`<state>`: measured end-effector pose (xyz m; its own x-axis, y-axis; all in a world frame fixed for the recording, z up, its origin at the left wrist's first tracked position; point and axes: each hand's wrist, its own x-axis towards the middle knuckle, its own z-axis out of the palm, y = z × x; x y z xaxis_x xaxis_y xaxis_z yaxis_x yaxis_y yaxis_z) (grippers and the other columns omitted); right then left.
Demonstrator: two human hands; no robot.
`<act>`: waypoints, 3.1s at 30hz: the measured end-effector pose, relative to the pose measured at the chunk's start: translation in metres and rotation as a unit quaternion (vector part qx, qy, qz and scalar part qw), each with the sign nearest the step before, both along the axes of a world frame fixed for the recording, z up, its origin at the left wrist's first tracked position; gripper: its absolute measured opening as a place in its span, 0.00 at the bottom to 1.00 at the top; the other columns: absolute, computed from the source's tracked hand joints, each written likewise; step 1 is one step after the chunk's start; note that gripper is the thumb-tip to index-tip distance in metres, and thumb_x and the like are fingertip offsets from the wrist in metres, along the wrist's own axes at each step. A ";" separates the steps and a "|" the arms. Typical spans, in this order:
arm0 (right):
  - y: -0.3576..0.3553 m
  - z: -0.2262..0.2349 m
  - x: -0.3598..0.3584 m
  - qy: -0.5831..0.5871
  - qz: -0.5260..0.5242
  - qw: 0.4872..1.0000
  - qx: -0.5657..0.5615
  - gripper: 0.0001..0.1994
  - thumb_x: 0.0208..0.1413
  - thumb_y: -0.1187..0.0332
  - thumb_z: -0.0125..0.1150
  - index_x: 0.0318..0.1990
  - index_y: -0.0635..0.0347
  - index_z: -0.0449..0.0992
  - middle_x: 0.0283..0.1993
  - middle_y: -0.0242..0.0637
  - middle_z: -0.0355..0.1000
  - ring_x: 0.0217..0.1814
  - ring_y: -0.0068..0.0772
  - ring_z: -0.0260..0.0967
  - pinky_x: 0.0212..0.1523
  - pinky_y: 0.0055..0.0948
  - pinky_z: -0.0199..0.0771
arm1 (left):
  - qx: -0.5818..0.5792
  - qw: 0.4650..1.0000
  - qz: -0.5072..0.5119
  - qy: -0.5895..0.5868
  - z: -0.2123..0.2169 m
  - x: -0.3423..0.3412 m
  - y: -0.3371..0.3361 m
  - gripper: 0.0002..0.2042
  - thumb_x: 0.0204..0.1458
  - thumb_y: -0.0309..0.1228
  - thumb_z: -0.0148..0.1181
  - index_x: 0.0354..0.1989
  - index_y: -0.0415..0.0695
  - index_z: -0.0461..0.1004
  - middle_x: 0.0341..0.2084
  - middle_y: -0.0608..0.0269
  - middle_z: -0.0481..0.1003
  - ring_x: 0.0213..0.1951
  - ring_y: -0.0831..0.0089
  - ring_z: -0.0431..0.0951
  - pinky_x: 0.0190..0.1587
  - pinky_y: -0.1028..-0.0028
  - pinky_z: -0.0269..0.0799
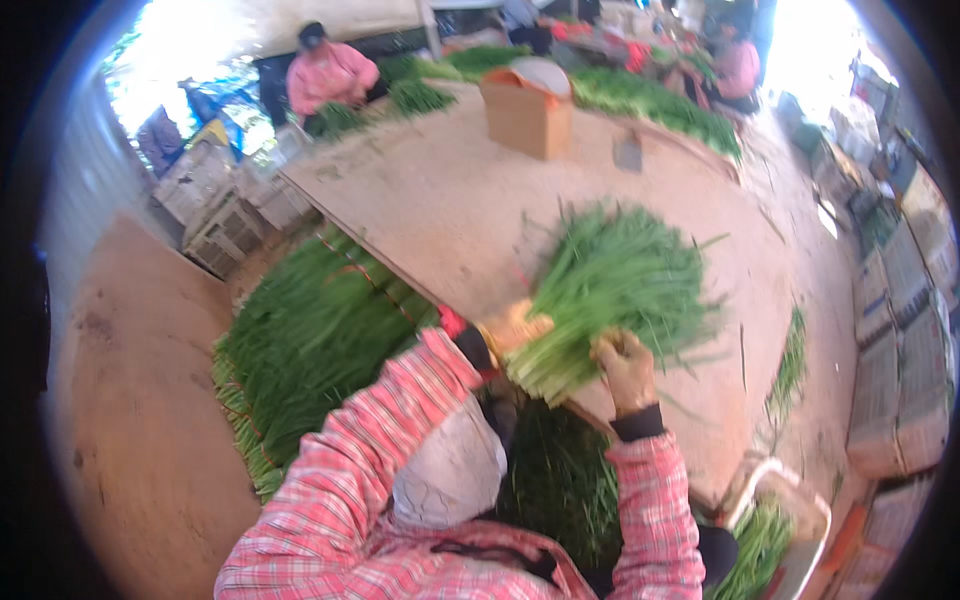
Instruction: The person sorts green onions by hand, removing withered leaves and tying the bunches together with red string.
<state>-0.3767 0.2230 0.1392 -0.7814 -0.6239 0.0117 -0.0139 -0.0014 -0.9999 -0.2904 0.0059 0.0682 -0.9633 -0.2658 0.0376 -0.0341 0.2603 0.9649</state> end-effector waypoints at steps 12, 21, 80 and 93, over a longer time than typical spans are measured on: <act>0.064 -0.037 0.040 0.137 0.061 0.976 0.155 0.11 0.52 0.69 0.60 0.39 0.68 0.73 0.30 0.37 0.72 0.30 0.26 0.69 0.34 0.24 0.69 | -0.042 0.996 0.023 -0.080 0.044 0.011 -0.011 0.46 0.48 0.59 0.53 0.58 0.24 0.51 0.55 0.36 0.60 0.58 0.54 0.62 0.57 0.67 0.59; 0.014 -0.057 0.020 0.255 0.069 0.957 0.121 0.13 0.50 0.75 0.56 0.43 0.69 0.69 0.37 0.41 0.72 0.42 0.29 0.70 0.42 0.26 0.70 | -0.395 0.892 0.045 -0.217 0.073 0.000 0.082 0.63 0.29 0.59 0.68 0.61 0.24 0.36 0.60 0.29 0.48 0.63 0.44 0.49 0.63 0.62 0.48; 0.070 -0.034 -0.136 0.331 0.026 0.887 0.321 0.10 0.48 0.61 0.57 0.31 0.56 0.80 0.28 0.44 0.76 0.26 0.40 0.74 0.32 0.34 0.74 | -0.506 0.841 0.062 -0.182 0.047 0.003 0.097 0.51 0.41 0.47 0.64 0.67 0.49 0.32 0.56 0.28 0.52 0.55 0.36 0.60 0.56 0.56 0.60; 0.044 -0.086 -0.173 0.278 -0.134 0.923 0.229 0.22 0.47 0.63 0.61 0.50 0.61 0.70 0.40 0.50 0.74 0.42 0.41 0.73 0.43 0.33 0.70 | -0.508 0.829 0.087 -0.219 0.054 0.002 0.102 0.57 0.33 0.49 0.69 0.67 0.48 0.32 0.56 0.36 0.53 0.54 0.41 0.61 0.54 0.56 0.63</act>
